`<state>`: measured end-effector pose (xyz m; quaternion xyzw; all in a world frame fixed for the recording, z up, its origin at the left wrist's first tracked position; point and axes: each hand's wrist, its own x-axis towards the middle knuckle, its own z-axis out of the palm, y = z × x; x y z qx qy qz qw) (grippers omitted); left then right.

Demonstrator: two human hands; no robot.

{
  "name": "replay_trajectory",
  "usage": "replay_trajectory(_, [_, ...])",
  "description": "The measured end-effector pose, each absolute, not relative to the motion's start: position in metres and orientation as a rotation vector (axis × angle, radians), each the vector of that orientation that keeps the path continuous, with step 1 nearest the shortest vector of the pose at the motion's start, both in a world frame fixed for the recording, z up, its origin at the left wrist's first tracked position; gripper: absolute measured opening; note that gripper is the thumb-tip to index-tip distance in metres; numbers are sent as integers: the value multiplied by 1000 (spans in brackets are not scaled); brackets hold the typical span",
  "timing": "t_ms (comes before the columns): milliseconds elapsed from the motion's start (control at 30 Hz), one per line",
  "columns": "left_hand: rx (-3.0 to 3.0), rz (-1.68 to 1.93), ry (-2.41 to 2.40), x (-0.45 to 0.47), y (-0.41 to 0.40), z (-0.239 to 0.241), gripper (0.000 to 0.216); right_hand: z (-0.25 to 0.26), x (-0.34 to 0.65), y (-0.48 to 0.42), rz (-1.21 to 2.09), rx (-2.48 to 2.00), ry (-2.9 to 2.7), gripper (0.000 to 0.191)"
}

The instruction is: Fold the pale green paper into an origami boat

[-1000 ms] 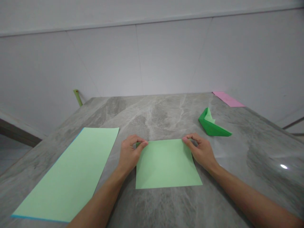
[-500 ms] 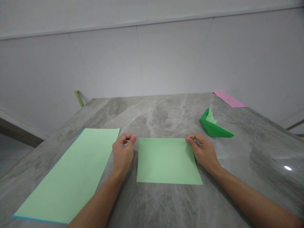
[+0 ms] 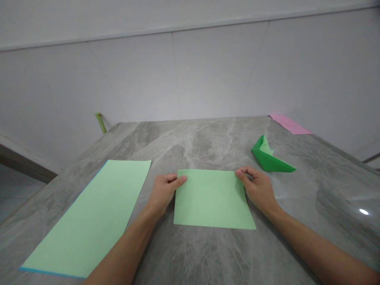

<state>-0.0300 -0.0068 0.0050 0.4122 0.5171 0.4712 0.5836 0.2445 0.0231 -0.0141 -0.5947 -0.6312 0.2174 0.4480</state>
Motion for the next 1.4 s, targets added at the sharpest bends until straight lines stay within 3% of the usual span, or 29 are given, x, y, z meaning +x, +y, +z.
replay_trajectory(400, [751, 1214, 1129, -31, -4, 10, 28, -16, 242, 23, 1077, -1314, -1216, 36])
replay_trajectory(800, [850, 908, 1128, -27, -7, 0, 33, -16, 245, 27, 1053, -1337, -897, 36])
replay_trajectory(1400, [814, 1008, 1110, -31, -4, 4, 33, -21, 245, 24, 1101, -1241, -1023, 34])
